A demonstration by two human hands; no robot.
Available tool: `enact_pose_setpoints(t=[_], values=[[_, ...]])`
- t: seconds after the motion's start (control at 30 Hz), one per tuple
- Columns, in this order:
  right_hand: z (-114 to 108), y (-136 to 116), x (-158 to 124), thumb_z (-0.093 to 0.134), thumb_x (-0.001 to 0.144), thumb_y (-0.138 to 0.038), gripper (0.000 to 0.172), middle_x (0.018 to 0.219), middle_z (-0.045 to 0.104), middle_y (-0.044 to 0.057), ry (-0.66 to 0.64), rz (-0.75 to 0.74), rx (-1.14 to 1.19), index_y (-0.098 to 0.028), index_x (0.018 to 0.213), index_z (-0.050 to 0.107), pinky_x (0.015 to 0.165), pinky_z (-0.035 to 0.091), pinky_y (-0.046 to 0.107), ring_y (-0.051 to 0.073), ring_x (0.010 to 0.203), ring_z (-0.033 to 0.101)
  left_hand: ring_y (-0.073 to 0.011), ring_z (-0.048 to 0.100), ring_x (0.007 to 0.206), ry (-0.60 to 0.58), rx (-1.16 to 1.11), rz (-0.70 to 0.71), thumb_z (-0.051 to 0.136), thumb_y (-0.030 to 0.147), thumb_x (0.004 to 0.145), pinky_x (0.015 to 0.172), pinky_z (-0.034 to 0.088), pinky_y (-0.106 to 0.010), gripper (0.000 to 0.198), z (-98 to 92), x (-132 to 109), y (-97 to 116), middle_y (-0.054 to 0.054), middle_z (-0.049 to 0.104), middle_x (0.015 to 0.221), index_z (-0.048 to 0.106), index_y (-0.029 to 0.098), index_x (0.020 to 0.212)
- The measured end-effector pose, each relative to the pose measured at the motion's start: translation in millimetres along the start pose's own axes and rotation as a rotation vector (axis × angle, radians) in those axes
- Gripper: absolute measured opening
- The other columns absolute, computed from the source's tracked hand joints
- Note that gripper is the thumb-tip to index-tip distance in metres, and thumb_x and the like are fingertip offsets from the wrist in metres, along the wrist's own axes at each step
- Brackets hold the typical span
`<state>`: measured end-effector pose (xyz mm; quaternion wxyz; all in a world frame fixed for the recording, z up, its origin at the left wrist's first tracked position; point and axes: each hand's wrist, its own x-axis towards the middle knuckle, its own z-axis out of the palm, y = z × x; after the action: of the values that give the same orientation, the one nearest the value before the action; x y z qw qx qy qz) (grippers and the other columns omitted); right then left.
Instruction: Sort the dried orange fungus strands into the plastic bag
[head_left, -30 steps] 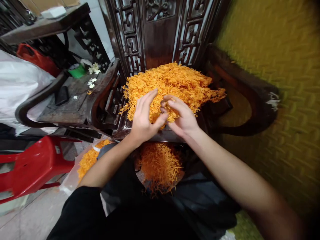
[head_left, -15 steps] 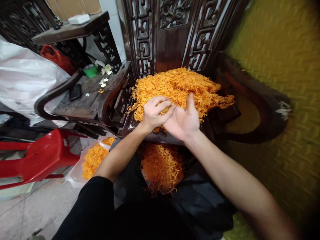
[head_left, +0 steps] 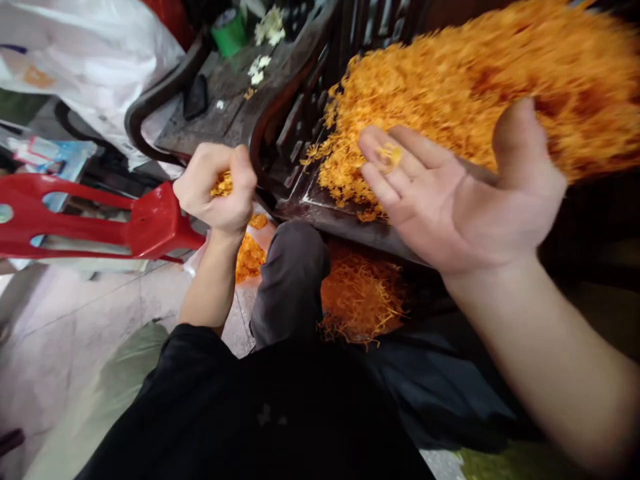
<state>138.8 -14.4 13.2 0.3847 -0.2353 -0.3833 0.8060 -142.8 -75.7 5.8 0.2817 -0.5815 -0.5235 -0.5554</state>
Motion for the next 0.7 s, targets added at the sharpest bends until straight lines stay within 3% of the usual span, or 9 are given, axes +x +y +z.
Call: enact_pose_setpoints(t=[0.07, 0.17, 0.2, 0.27, 0.37, 0.47, 0.57, 0.63, 0.7], values=[[-8.5, 13.4, 7.1, 0.051, 0.099, -0.054, 0.033, 0.14, 0.069, 0.004, 0.064, -0.006, -0.081, -0.029, 0.104, 0.072, 0.119, 0.05, 0.052, 0.031, 0.153, 0.046, -0.0123, 0.055, 0.064, -0.03, 0.183, -0.134, 0.056, 0.045, 0.101, 0.071, 0.05, -0.03, 0.038, -30.1, -33.7, -33.5, 0.002, 0.052, 0.066, 0.058, 0.022, 0.071], [-21.9, 34.0, 16.2, 0.065, 0.095, -0.041, 0.015, 0.135, 0.07, 0.006, 0.037, 0.007, -0.252, -0.03, 0.099, 0.074, 0.111, 0.057, 0.055, 0.034, 0.146, 0.052, -0.013, 0.061, 0.07, -0.234, 0.468, -0.419, 0.055, 0.039, 0.1, 0.075, 0.051, -0.027, 0.032, -70.7, -98.8, -88.6, -0.001, 0.063, 0.074, 0.063, 0.019, 0.078], [-24.4, 39.2, 18.0, 0.068, 0.093, -0.037, 0.011, 0.133, 0.071, 0.006, 0.02, 0.007, -0.294, -0.031, 0.1, 0.075, 0.109, 0.058, 0.056, 0.035, 0.144, 0.055, -0.0149, 0.063, 0.074, -0.369, 0.568, -0.53, 0.053, 0.038, 0.1, 0.079, 0.052, -0.028, 0.031, -83.6, -120.9, -104.3, -0.004, 0.067, 0.078, 0.065, 0.018, 0.081], [-23.4, 46.6, 20.0, 0.072, 0.09, -0.027, 0.015, 0.129, 0.072, 0.007, 0.009, 0.017, -0.301, -0.031, 0.104, 0.075, 0.108, 0.059, 0.056, 0.032, 0.138, 0.061, -0.021, 0.068, 0.098, -0.696, 0.743, -0.693, 0.046, 0.038, 0.103, 0.095, 0.053, -0.034, 0.034, -108.3, -161.7, -127.2, -0.014, 0.074, 0.102, 0.069, 0.014, 0.097], [-7.1, 55.1, 21.2, 0.076, 0.086, -0.022, 0.027, 0.119, 0.076, 0.007, -0.026, 0.083, -0.249, -0.029, 0.112, 0.071, 0.103, 0.062, 0.05, 0.026, 0.122, 0.071, -0.0309, 0.06, 0.132, -0.898, 0.745, -0.781, 0.055, 0.042, 0.098, 0.116, 0.043, -0.046, 0.04, -137.2, -209.5, -142.8, -0.02, 0.069, 0.134, 0.068, 0.013, 0.123], [17.2, 69.1, 25.2, 0.073, 0.092, -0.03, 0.025, 0.108, 0.077, 0.007, -0.123, 0.172, -0.282, -0.026, 0.115, 0.066, 0.073, 0.065, 0.038, 0.02, 0.089, 0.076, -0.0357, 0.035, 0.157, -1.035, 0.705, -0.85, 0.054, 0.048, 0.097, 0.129, 0.021, -0.058, 0.061, -151.6, -239.1, -153.6, -0.019, 0.048, 0.163, 0.055, 0.016, 0.148], [42.3, 91.1, 37.1, 0.064, 0.097, -0.027, 0.015, 0.093, 0.074, 0.004, -0.199, 0.166, -0.543, -0.024, 0.112, 0.066, 0.053, 0.053, 0.029, 0.013, 0.062, 0.062, -0.0361, 0.008, 0.166, -1.085, 0.591, -0.989, 0.046, 0.05, 0.098, 0.13, 0.002, -0.065, 0.075, -158.1, -251.8, -172.9, -0.016, 0.022, 0.176, 0.035, 0.015, 0.163], [62.2, 110.3, 50.0, 0.062, 0.097, -0.021, 0.013, 0.095, 0.075, 0.005, -0.273, 0.102, -0.842, -0.022, 0.107, 0.07, 0.065, 0.057, 0.032, 0.015, 0.07, 0.064, -0.0344, 0.008, 0.166, -1.036, 0.499, -1.077, 0.043, 0.045, 0.098, 0.131, 0.002, -0.064, 0.077, -163.5, -253.1, -188.2, -0.014, 0.019, 0.177, 0.026, 0.016, 0.167], [86.7, 133.6, 65.3, 0.062, 0.095, -0.015, 0.017, 0.107, 0.077, 0.008, -0.381, 0.06, -1.093, -0.02, 0.106, 0.074, 0.089, 0.058, 0.039, 0.02, 0.092, 0.07, -0.0269, 0.014, 0.166, -0.979, 0.456, -1.115, 0.039, 0.034, 0.096, 0.134, 0.01, -0.054, 0.078, -171.7, -251.2, -201.1, -0.009, 0.022, 0.177, 0.02, 0.019, 0.169]])
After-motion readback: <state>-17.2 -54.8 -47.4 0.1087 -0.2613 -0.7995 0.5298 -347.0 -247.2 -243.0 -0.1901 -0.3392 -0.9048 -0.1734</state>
